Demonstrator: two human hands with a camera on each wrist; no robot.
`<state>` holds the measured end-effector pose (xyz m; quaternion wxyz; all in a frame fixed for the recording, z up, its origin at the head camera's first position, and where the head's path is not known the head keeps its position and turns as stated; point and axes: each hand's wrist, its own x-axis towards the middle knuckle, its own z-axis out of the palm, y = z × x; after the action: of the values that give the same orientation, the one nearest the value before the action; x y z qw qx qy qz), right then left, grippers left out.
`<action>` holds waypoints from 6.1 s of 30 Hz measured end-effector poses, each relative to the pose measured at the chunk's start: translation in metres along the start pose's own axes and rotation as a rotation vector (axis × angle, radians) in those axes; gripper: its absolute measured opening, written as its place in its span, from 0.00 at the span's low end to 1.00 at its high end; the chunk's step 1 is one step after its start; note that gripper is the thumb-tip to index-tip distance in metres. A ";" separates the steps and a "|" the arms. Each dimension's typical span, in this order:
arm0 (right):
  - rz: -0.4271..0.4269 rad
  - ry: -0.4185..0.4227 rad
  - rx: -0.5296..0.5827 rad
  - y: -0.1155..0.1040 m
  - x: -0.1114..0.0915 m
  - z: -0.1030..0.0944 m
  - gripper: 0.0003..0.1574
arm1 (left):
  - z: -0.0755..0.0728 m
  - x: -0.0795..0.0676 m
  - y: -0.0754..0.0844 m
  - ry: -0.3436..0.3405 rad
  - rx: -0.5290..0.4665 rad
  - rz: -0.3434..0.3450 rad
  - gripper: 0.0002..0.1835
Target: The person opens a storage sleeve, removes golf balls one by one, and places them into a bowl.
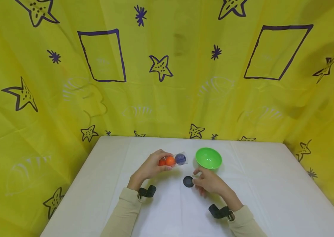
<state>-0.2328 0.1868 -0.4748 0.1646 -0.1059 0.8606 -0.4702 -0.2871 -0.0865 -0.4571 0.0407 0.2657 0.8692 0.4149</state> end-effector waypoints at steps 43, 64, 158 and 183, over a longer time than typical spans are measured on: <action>-0.192 0.089 0.143 0.002 0.010 -0.011 0.30 | 0.003 0.001 0.011 0.038 0.092 0.075 0.26; -0.178 0.099 0.144 0.005 0.011 -0.010 0.31 | 0.006 0.002 0.009 0.047 0.088 0.092 0.26; 0.035 0.563 -0.076 0.047 0.013 -0.046 0.34 | 0.009 0.001 0.005 0.067 0.029 -0.009 0.26; 0.039 0.604 -0.015 0.044 0.010 -0.053 0.24 | 0.008 0.001 0.005 0.067 0.049 -0.020 0.26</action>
<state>-0.2633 0.2482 -0.4868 -0.0906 0.0539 0.8760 -0.4707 -0.2836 -0.0778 -0.4583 0.0092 0.2438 0.8826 0.4018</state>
